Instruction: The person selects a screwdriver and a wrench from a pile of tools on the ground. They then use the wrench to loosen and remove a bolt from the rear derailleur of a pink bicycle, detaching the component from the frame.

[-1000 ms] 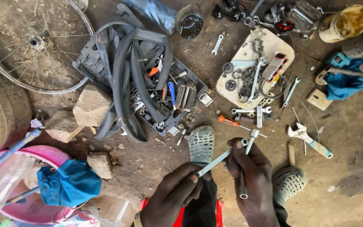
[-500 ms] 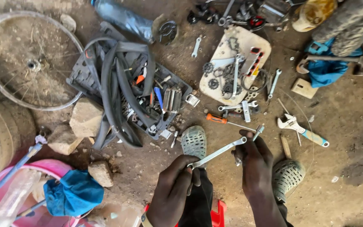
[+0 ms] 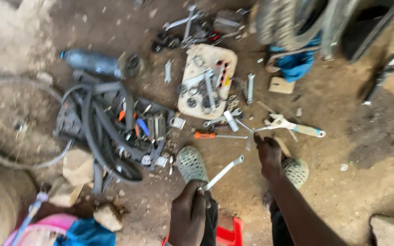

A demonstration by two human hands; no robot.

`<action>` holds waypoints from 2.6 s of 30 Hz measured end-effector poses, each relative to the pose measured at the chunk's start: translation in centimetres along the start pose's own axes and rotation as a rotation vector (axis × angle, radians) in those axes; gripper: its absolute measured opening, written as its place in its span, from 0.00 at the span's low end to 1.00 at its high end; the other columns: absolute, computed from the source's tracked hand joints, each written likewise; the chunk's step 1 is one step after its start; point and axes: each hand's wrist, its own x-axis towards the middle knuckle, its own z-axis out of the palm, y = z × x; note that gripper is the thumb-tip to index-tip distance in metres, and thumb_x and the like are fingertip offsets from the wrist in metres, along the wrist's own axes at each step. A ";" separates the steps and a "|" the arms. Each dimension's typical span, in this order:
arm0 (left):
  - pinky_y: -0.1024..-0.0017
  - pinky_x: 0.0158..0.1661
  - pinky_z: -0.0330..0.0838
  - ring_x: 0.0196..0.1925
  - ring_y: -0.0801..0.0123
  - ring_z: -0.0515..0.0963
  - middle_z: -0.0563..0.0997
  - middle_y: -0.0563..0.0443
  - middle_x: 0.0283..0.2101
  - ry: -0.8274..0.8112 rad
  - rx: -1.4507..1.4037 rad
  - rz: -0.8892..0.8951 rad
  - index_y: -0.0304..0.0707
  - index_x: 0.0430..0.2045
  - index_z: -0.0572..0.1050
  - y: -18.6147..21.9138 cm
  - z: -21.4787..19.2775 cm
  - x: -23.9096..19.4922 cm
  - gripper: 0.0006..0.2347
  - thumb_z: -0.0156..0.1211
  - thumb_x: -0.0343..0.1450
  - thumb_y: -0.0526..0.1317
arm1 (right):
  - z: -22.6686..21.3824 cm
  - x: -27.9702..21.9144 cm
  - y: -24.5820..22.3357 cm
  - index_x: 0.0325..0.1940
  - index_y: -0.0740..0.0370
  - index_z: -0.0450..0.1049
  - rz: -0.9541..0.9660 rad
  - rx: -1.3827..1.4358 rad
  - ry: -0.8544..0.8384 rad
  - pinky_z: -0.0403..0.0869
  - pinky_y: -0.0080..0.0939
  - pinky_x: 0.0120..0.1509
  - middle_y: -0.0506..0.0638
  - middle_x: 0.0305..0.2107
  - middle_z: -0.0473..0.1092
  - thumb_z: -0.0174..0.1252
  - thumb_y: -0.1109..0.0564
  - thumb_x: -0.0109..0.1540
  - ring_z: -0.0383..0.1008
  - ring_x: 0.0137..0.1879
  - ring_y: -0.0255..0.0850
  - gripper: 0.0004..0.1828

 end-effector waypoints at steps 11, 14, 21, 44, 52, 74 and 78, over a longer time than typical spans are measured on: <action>0.72 0.27 0.70 0.18 0.70 0.76 0.77 0.57 0.14 -0.164 0.283 0.268 0.52 0.26 0.81 14.4 11.1 -6.4 0.08 0.52 0.68 0.43 | -21.8 -18.3 -1.3 0.33 0.55 0.83 -0.676 0.057 -0.168 0.68 0.37 0.40 0.43 0.24 0.76 0.57 0.46 0.65 0.73 0.33 0.35 0.15; 0.74 0.26 0.73 0.17 0.72 0.76 0.81 0.53 0.14 -0.180 0.113 0.216 0.44 0.30 0.83 18.6 15.4 -9.0 0.10 0.54 0.69 0.44 | -25.9 -18.5 2.4 0.30 0.57 0.84 -0.539 0.296 -0.104 0.64 0.35 0.33 0.43 0.19 0.72 0.61 0.50 0.63 0.68 0.27 0.32 0.12; 0.73 0.30 0.76 0.24 0.68 0.79 0.83 0.43 0.23 -0.547 -0.171 0.439 0.29 0.49 0.78 24.4 28.5 -15.8 0.18 0.52 0.73 0.45 | -39.2 -20.8 3.7 0.21 0.65 0.80 -0.228 0.803 0.267 0.50 0.33 0.20 0.43 0.11 0.60 0.66 0.54 0.59 0.53 0.17 0.31 0.15; 0.64 0.20 0.72 0.11 0.49 0.78 0.83 0.25 0.13 -0.647 0.181 0.275 0.19 0.30 0.80 36.6 62.5 -34.2 0.12 0.59 0.68 0.38 | -71.5 -16.9 16.4 0.49 0.68 0.79 -0.149 1.515 0.658 0.81 0.39 0.45 0.60 0.29 0.82 0.69 0.67 0.54 0.87 0.40 0.44 0.18; 0.76 0.17 0.71 0.11 0.66 0.80 0.87 0.32 0.12 -0.858 0.379 0.471 0.29 0.26 0.83 35.6 72.6 -26.0 0.08 0.60 0.66 0.37 | -77.6 -9.7 18.6 0.19 0.57 0.80 0.061 1.048 0.580 0.66 0.33 0.32 0.45 0.11 0.71 0.80 0.47 0.50 0.70 0.21 0.32 0.17; 0.50 0.56 0.62 0.51 0.41 0.73 0.74 0.38 0.46 -1.001 1.014 1.826 0.38 0.47 0.72 47.9 129.9 -23.8 0.15 0.56 0.66 0.30 | -106.2 15.3 26.1 0.34 0.61 0.69 0.011 2.199 0.702 0.46 0.32 0.23 0.51 0.23 0.61 0.57 0.59 0.67 0.50 0.21 0.33 0.08; 0.33 0.49 0.72 0.48 0.20 0.77 0.79 0.21 0.42 -1.070 1.004 1.600 0.23 0.48 0.72 45.7 138.8 -23.2 0.14 0.57 0.69 0.30 | -113.0 20.9 29.3 0.39 0.61 0.66 0.007 2.092 0.651 0.58 0.30 0.26 0.43 0.20 0.58 0.48 0.55 0.68 0.56 0.20 0.29 0.08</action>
